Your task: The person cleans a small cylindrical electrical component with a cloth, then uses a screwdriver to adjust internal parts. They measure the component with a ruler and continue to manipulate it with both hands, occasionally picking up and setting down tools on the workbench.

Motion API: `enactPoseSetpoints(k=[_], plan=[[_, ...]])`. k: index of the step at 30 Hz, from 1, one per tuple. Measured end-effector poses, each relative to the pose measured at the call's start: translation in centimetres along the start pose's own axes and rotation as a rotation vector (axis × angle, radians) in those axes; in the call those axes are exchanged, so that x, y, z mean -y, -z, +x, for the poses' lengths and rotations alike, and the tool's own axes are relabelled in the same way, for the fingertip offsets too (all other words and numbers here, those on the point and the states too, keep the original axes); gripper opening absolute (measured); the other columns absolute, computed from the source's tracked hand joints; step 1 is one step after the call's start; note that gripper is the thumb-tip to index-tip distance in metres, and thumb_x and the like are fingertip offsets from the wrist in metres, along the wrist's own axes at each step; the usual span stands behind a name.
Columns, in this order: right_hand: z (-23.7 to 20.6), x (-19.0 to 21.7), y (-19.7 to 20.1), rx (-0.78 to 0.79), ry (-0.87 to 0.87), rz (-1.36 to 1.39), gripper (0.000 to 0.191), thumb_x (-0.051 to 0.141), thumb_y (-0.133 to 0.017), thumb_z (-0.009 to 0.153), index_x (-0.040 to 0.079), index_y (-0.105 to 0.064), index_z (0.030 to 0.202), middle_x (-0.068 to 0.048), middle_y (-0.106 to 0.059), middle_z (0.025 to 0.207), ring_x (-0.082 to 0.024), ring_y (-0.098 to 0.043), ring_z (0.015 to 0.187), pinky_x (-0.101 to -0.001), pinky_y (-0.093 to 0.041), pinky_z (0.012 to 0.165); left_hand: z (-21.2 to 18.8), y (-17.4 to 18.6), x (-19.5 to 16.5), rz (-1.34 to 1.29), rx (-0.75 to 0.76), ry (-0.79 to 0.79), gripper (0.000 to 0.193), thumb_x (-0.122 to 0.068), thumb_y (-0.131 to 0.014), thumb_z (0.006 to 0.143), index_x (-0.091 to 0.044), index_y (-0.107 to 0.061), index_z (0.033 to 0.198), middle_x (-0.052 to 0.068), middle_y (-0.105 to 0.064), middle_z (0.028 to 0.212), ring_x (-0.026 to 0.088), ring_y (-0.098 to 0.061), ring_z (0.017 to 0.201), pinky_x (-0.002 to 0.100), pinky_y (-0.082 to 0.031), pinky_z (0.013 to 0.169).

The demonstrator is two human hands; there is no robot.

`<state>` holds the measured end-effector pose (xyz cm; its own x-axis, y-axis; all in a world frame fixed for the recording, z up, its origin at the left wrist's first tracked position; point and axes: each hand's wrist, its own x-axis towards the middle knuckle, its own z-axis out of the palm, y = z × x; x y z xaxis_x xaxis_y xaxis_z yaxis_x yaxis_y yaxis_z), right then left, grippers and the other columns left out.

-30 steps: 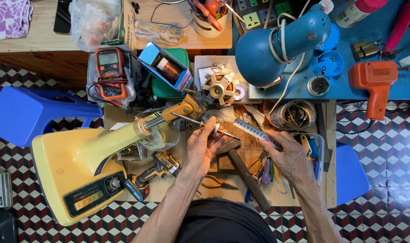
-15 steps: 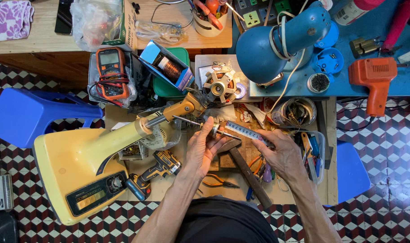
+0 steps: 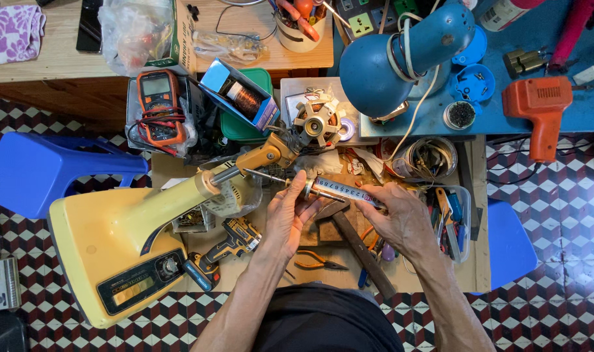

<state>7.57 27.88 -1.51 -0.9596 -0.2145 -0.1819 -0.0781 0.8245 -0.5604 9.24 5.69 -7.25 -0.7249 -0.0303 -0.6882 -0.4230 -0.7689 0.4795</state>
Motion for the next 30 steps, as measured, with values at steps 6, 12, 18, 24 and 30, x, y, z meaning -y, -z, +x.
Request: enactPoseSetpoints(k=[6,12,18,24,30], plan=[[-0.2,0.2,-0.5,-0.047,0.042,-0.029,0.038,0.037,-0.074,0.087,0.014,-0.075,0.117,-0.005,-0.059,0.075,-0.021,-0.057,0.067,-0.0393,-0.047,0.064,0.4,0.3,0.1,0.018,-0.023,-0.002,0.041,-0.031,-0.083,0.082,-0.004,-0.059,0.101,0.008,-0.07,0.094,0.017,-0.071,0.082,0.035,-0.065,0.08],[-0.5,0.4,-0.8,-0.081,0.089,-0.047,0.035,0.036,-0.074,0.088,0.013,-0.076,0.115,-0.004,-0.059,0.074,-0.022,-0.056,0.066,-0.0399,-0.046,0.064,0.2,0.2,0.1,0.059,-0.056,-0.019,0.047,-0.033,-0.084,0.08,-0.004,-0.055,0.104,0.007,-0.07,0.094,0.017,-0.072,0.081,0.032,-0.066,0.077],[-0.5,0.1,-1.4,-0.095,0.096,-0.025,0.035,0.034,-0.075,0.087,0.012,-0.075,0.115,-0.005,-0.061,0.077,-0.022,-0.057,0.067,-0.0396,-0.046,0.064,-0.3,-0.3,-0.1,0.111,-0.084,-0.047,0.052,-0.035,-0.084,0.08,-0.001,-0.054,0.108,0.008,-0.068,0.093,0.016,-0.071,0.08,0.03,-0.065,0.072],[-1.6,-0.4,-0.5,-0.138,0.051,0.268,0.019,0.025,-0.072,0.095,0.009,-0.079,0.103,-0.001,-0.068,0.086,-0.017,-0.06,0.081,-0.0353,-0.05,0.07,-0.5,-0.5,-0.6,0.127,-0.098,-0.04,0.051,-0.036,-0.083,0.08,-0.001,-0.058,0.106,0.008,-0.067,0.094,0.017,-0.072,0.083,0.03,-0.065,0.072],[-4.0,-0.5,-0.7,-0.462,-0.31,0.672,0.018,0.015,-0.071,0.101,0.002,-0.077,0.113,-0.004,-0.067,0.091,-0.01,-0.059,0.077,-0.0237,-0.05,0.066,-0.2,0.1,-0.3,0.078,-0.084,-0.024,0.047,-0.036,-0.084,0.081,-0.002,-0.061,0.103,0.008,-0.068,0.095,0.019,-0.072,0.085,0.033,-0.065,0.078]])
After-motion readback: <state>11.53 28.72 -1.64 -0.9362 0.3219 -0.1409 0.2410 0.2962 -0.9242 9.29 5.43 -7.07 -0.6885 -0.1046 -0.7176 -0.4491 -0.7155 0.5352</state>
